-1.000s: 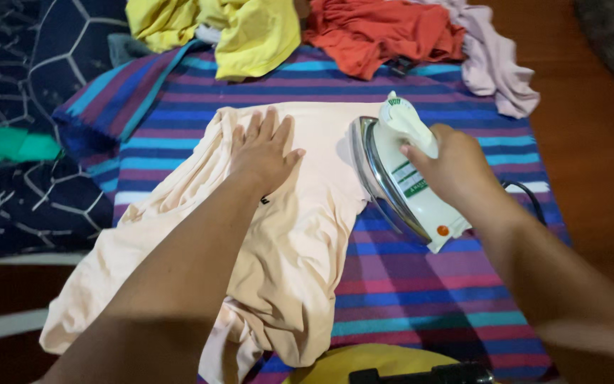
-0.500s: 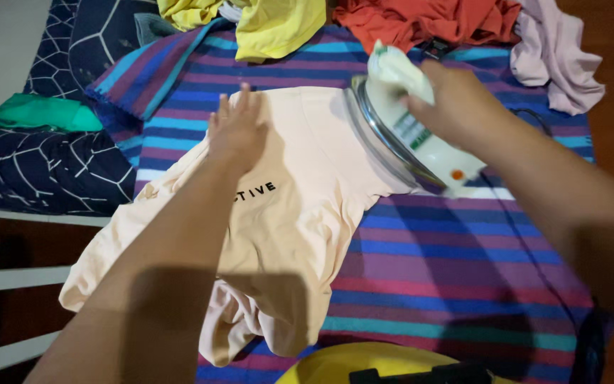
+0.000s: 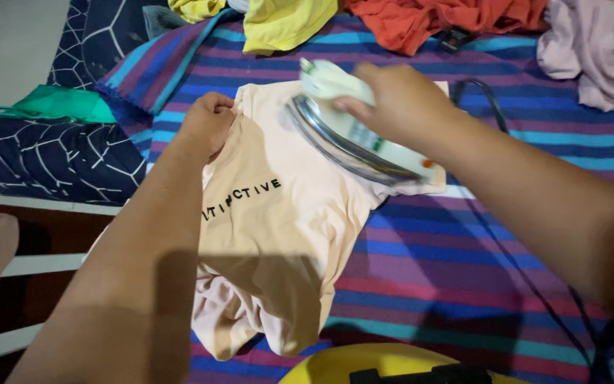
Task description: The person irons a light-colored t-shirt on a striped ironing board. They repeatedly unfold, smooth, and press the shirt with an electric iron, then flip and reposition it to continue ironing different sections.
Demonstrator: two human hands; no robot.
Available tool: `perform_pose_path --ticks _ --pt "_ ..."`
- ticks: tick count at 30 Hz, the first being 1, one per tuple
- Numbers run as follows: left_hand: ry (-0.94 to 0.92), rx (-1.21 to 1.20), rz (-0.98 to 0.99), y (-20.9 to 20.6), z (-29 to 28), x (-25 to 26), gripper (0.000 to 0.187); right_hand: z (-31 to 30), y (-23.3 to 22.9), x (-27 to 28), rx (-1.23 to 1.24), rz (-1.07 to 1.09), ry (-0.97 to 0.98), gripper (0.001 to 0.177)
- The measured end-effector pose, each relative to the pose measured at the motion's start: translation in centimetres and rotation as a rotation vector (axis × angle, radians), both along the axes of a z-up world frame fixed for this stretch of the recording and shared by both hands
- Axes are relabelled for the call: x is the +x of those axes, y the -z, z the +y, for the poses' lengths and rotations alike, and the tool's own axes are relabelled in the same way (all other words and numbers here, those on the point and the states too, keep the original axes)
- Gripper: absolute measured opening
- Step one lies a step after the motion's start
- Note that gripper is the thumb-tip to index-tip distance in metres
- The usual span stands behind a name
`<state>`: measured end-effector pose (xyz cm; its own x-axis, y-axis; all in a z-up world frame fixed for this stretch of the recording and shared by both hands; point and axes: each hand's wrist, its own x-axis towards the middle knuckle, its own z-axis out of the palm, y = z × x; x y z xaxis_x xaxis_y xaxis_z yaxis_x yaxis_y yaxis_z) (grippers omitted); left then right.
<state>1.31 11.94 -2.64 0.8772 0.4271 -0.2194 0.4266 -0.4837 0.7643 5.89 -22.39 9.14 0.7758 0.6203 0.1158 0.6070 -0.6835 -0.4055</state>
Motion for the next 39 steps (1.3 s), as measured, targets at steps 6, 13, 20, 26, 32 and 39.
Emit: perform_pose_path --ticks 6,13,20,26,32,39 --pt "0.030 0.080 -0.127 1.1 0.2 0.2 0.023 7.2 0.7 2.1 0.067 0.002 0.005 0.046" --pt "0.047 0.033 -0.158 1.7 0.5 0.5 0.020 5.7 0.3 0.4 0.058 0.011 -0.064 0.047" --pt "0.135 0.125 -0.160 0.9 0.6 0.4 0.038 -2.0 0.3 -1.1 -0.031 -0.042 0.184 0.046" --pt "0.175 0.060 -0.148 1.5 1.2 0.8 0.042 -9.2 2.1 -0.2 -0.034 -0.102 0.466 0.051" --pt "0.200 -0.023 -0.134 1.2 1.6 0.2 0.046 -11.7 1.1 -5.4 -0.060 0.058 0.523 0.048" --pt "0.219 -0.023 -0.153 1.1 1.5 0.0 0.052 -9.7 1.4 -5.6 -0.100 0.022 0.620 0.050"
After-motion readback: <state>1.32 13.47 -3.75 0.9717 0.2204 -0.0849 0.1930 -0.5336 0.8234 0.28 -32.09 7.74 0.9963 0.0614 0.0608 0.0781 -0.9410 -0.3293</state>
